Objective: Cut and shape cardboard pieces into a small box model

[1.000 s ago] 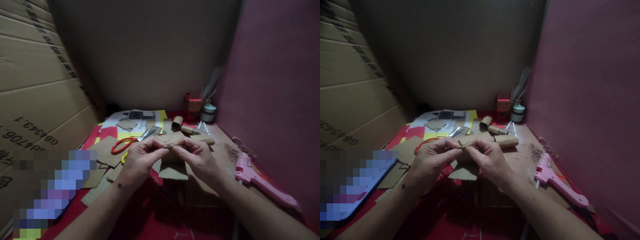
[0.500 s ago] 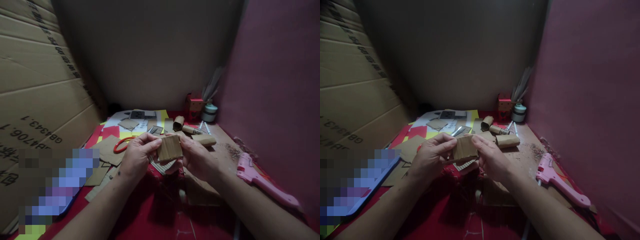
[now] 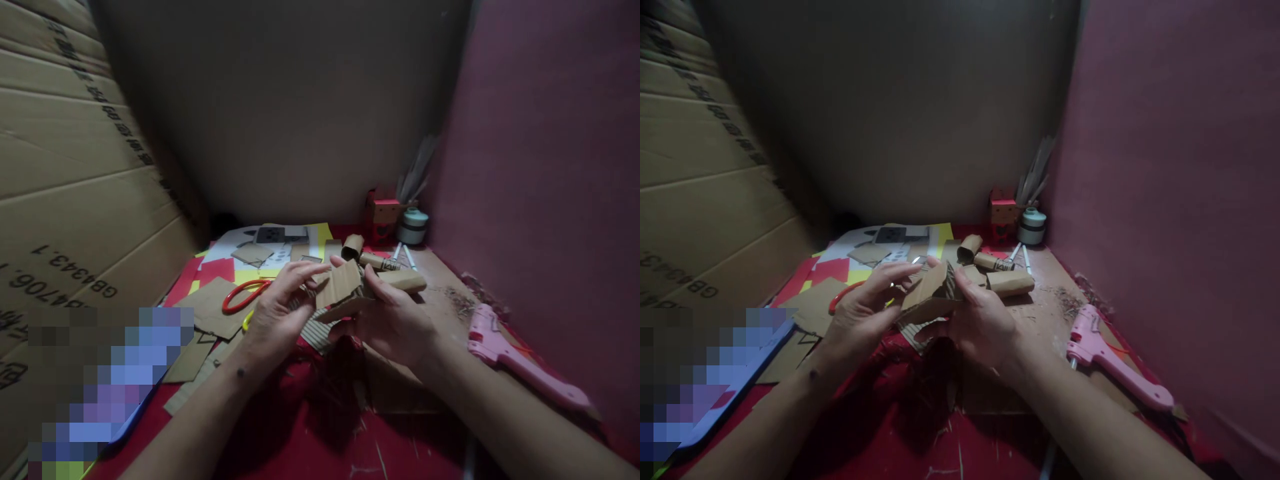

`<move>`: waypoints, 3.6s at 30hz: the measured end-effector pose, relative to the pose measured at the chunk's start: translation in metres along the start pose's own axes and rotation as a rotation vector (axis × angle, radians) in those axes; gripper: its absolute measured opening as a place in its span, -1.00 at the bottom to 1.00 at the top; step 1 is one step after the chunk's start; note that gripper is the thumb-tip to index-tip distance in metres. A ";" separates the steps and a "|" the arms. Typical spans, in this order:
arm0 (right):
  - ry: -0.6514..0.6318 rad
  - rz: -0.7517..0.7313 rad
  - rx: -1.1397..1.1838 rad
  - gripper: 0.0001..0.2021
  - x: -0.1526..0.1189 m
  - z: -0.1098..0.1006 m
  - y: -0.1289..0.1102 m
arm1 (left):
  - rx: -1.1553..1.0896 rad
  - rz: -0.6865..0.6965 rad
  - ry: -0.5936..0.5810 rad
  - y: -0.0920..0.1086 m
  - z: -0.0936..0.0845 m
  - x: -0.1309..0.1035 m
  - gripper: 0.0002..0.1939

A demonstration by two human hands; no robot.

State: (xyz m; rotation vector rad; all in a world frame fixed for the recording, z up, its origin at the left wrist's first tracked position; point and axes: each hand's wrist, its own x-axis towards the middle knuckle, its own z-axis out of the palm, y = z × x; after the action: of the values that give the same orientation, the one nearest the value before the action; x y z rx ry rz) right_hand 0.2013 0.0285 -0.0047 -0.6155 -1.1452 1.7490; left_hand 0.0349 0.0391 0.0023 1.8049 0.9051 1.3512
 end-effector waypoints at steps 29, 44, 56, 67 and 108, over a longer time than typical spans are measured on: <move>0.322 -0.243 0.123 -0.66 0.010 -0.016 -0.011 | 0.292 -0.250 0.281 -0.021 -0.017 0.013 -0.46; 0.458 -0.335 -0.252 -0.58 -0.060 -0.034 -0.035 | 0.945 -0.055 -0.166 -0.012 -0.007 -0.013 -0.63; 0.362 -0.265 -0.374 -0.51 -0.079 -0.010 -0.005 | 0.185 -0.174 -0.177 0.039 0.004 -0.043 -0.24; 0.219 -0.440 -0.919 -0.37 -0.093 0.015 -0.001 | -0.614 -0.652 -0.250 0.045 0.011 -0.010 -0.50; 0.621 -0.041 -1.967 -0.50 -0.155 -0.123 -0.016 | 0.011 -0.449 0.113 0.010 -0.036 -0.004 -0.70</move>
State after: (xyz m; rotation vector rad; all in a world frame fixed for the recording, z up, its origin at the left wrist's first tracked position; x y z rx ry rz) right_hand 0.3736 -0.0547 -0.0562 -1.9454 -2.0111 -0.2517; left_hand -0.0001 0.0346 0.0165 1.4283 1.2885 1.1639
